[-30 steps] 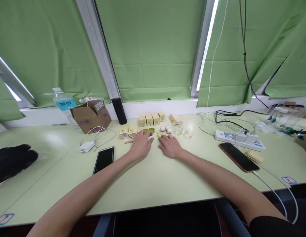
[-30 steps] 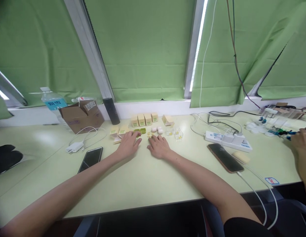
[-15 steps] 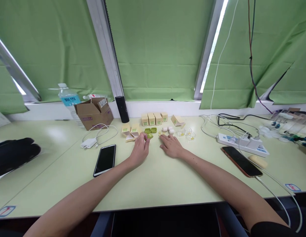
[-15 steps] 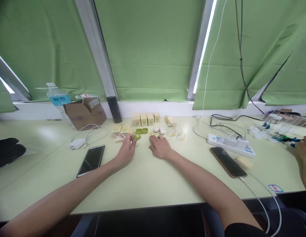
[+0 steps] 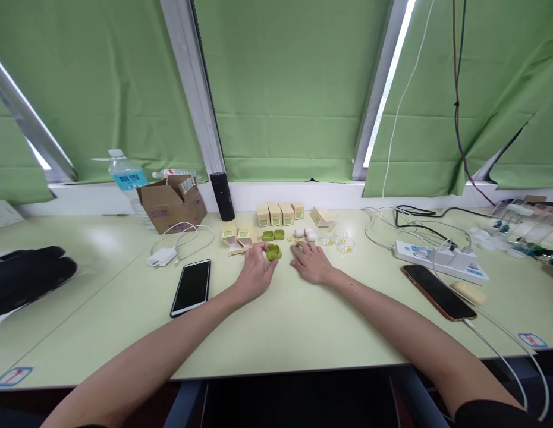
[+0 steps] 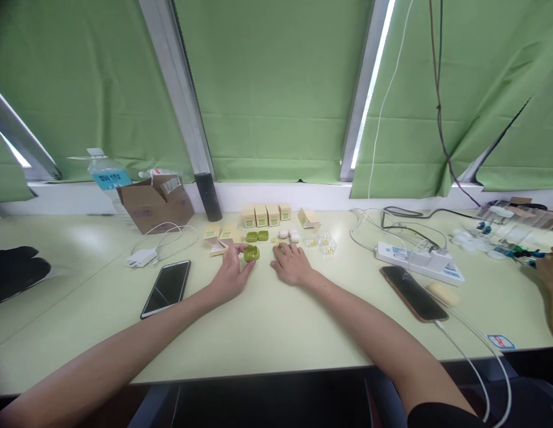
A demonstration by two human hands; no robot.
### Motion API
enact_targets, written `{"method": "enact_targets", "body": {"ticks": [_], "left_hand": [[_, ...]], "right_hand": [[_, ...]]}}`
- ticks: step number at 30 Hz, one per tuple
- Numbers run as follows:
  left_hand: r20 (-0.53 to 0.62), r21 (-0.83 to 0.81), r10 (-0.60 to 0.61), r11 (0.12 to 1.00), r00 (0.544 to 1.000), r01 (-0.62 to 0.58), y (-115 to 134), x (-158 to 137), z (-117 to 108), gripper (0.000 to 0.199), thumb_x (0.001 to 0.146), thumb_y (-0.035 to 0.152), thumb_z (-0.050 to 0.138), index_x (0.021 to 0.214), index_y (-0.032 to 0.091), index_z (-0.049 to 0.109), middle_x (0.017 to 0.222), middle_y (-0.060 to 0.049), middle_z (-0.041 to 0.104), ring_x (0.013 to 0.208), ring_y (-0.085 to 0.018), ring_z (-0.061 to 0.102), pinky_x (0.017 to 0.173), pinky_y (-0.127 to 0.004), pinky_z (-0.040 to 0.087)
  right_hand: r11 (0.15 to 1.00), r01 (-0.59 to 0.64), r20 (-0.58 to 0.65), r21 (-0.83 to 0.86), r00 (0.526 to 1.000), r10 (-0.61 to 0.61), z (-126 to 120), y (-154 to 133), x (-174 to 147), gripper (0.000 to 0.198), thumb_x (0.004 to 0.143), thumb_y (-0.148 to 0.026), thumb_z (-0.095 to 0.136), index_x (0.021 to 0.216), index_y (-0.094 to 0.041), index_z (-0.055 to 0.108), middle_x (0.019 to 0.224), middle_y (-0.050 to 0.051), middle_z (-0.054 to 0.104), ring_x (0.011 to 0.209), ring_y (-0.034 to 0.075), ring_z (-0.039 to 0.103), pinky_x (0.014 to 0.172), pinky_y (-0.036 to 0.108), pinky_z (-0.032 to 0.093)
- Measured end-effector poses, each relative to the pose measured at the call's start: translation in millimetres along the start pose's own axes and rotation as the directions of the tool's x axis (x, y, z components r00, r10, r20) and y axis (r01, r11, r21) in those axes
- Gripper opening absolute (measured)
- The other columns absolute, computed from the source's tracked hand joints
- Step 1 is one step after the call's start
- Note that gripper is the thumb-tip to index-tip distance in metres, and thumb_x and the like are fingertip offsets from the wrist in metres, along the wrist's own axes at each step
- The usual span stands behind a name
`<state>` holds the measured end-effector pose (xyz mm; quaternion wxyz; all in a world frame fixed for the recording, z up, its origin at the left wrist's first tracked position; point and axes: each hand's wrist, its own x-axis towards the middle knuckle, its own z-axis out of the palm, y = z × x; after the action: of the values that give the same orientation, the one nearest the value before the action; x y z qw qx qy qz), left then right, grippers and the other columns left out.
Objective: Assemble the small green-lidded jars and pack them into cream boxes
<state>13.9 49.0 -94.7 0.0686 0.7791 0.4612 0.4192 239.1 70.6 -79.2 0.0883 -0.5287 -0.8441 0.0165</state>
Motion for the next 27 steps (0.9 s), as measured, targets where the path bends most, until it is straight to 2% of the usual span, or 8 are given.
{"method": "enact_targets", "body": {"ticks": [5,7,9,13,17,21,27], "left_hand": [[0.03,-0.048,-0.009,0.999,1.0,0.011,0,0,-1,0.036,0.095,0.027,0.056,0.124,0.021,0.037,0.126,-0.014,0.055,0.126,-0.031,0.054,0.109,-0.052,0.044],[0.044,-0.095,-0.038,0.995,0.998,0.042,0,1,-1,0.042,0.093,0.024,0.058,0.128,0.021,0.035,0.129,-0.015,0.055,0.129,-0.03,0.054,0.11,-0.051,0.044],[0.057,-0.125,-0.069,0.989,0.996,0.075,1,2,-2,0.044,0.092,0.021,0.059,0.129,0.021,0.036,0.128,-0.014,0.056,0.128,-0.029,0.056,0.11,-0.049,0.045],[0.066,-0.141,-0.084,0.986,0.994,0.093,4,5,-5,0.038,0.089,0.017,0.059,0.123,0.022,0.043,0.123,-0.011,0.059,0.119,-0.027,0.06,0.106,-0.047,0.048],[0.072,-0.126,-0.044,0.991,0.996,0.052,7,6,-7,0.035,0.086,0.013,0.059,0.119,0.022,0.05,0.121,-0.01,0.06,0.115,-0.026,0.061,0.104,-0.045,0.051],[0.099,-0.124,0.038,0.992,0.994,-0.026,10,5,-8,0.039,0.085,0.011,0.06,0.121,0.024,0.054,0.122,-0.009,0.06,0.113,-0.026,0.061,0.097,-0.043,0.054],[0.123,-0.194,0.135,0.975,0.983,-0.11,15,2,-10,0.041,0.087,0.011,0.06,0.125,0.025,0.054,0.124,-0.01,0.059,0.114,-0.026,0.06,0.093,-0.042,0.056]], "right_hand": [[1.0,-0.004,-0.021,0.01,1.0,0.005,3,1,2,0.049,0.106,-0.045,0.037,0.146,-0.02,0.048,0.154,0.015,0.046,0.136,0.034,0.042,0.107,0.05,0.039],[0.999,0.004,-0.075,0.039,0.997,-0.001,5,3,2,0.047,0.104,-0.041,0.043,0.145,-0.017,0.048,0.153,0.017,0.047,0.137,0.034,0.043,0.108,0.05,0.04],[0.994,0.029,-0.182,0.105,0.983,-0.009,6,7,0,0.045,0.101,-0.033,0.049,0.143,-0.015,0.05,0.15,0.017,0.049,0.136,0.032,0.045,0.11,0.048,0.041],[0.951,0.145,-0.412,0.272,0.911,-0.021,6,12,-7,0.028,0.096,-0.022,0.053,0.123,-0.019,0.059,0.126,0.014,0.062,0.118,0.028,0.058,0.101,0.042,0.049],[0.917,0.275,-0.557,0.29,0.827,-0.071,6,6,-15,0.014,0.098,-0.024,0.048,0.104,-0.02,0.061,0.101,0.012,0.066,0.096,0.026,0.062,0.085,0.04,0.053],[0.899,0.345,-0.587,0.269,0.799,-0.131,11,-6,-21,0.022,0.103,-0.024,0.04,0.105,-0.021,0.061,0.097,0.01,0.069,0.089,0.024,0.063,0.081,0.039,0.054],[0.857,0.443,-0.636,0.263,0.748,-0.192,14,-15,-25,0.025,0.106,-0.029,0.042,0.114,-0.021,0.063,0.1,0.011,0.073,0.089,0.022,0.067,0.082,0.038,0.057]]}}
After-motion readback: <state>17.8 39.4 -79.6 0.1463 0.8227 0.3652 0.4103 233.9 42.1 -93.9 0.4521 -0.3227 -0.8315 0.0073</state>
